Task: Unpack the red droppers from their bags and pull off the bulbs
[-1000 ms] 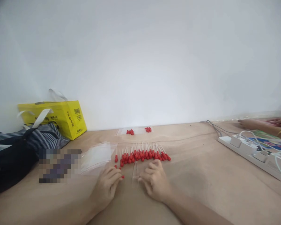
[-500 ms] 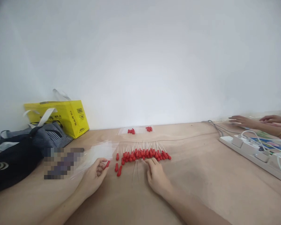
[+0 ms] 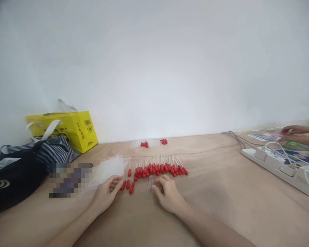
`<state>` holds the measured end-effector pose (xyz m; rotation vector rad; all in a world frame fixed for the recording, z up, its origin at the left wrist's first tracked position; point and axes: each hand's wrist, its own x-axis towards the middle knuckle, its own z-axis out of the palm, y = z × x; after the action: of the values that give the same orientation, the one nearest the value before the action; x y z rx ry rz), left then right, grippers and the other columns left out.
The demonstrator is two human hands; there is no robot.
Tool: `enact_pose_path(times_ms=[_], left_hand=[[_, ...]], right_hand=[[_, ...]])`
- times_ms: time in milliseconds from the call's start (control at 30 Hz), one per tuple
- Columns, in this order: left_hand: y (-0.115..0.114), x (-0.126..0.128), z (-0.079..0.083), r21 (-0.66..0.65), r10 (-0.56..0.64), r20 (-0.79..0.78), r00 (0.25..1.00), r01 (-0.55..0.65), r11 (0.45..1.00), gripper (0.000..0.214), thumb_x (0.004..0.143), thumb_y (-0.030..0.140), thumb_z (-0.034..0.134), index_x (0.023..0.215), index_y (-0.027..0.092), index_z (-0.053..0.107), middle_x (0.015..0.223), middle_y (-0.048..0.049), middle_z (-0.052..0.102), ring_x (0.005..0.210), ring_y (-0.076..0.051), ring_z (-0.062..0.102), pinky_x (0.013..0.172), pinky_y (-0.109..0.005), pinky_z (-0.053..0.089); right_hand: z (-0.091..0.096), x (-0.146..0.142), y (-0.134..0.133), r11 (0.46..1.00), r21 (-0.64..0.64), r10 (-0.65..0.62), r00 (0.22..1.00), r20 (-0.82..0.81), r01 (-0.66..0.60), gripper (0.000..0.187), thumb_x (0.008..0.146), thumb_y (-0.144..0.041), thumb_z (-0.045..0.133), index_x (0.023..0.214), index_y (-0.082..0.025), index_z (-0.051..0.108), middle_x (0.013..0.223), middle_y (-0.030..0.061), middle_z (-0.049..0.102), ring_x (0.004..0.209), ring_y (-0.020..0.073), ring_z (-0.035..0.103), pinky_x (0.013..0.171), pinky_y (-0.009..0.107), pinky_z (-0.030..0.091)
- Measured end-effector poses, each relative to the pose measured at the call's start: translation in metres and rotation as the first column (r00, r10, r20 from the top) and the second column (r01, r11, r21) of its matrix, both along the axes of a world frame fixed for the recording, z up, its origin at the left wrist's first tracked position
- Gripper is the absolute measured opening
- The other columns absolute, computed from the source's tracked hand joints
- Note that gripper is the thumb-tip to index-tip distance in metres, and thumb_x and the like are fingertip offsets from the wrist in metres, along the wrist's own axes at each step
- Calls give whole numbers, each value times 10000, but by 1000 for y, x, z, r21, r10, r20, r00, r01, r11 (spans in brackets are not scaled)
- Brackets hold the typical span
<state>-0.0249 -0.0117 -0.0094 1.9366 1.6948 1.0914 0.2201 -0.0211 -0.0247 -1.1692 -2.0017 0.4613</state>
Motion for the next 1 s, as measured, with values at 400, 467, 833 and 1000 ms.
enact_pose_path(times_ms=[400, 467, 833, 1000], left_hand=[[36, 24, 30, 83, 234, -652, 721, -239, 968, 377, 747, 475, 419, 619, 210, 655, 816, -97, 626, 900, -288, 528, 776, -411, 352], [43, 27, 29, 58, 228, -665, 711, -256, 965, 369, 726, 473, 443, 590, 204, 656, 798, -110, 630, 901, -303, 530, 766, -417, 353], [35, 14, 45, 180, 279, -688, 671, -214, 960, 237, 755, 273, 427, 702, 154, 624, 822, -114, 632, 879, -286, 534, 752, -387, 375], [2, 15, 35, 343, 124, -691, 712, 172, 923, 190, 803, 235, 406, 744, 158, 570, 744, -62, 608, 739, -206, 533, 696, -323, 390]], right_hand=[[-1, 10, -1, 979, -199, -1, 983, -183, -36, 386, 841, -427, 359, 679, -151, 573, 628, 21, 586, 629, 159, 557, 585, 247, 406], [0, 13, -1, 984, -176, -22, 987, -160, -7, 372, 840, -423, 364, 686, -153, 568, 641, 24, 588, 641, 161, 555, 589, 248, 401], [0, 17, -1, 997, 53, -43, 993, -110, 50, 214, 828, -296, 428, 766, -177, 594, 726, 33, 628, 694, 165, 576, 680, 297, 413], [-4, 19, 1, 922, 365, -116, 992, -52, 127, 174, 811, -236, 462, 922, -189, 587, 931, 84, 598, 892, 208, 538, 795, 375, 379]])
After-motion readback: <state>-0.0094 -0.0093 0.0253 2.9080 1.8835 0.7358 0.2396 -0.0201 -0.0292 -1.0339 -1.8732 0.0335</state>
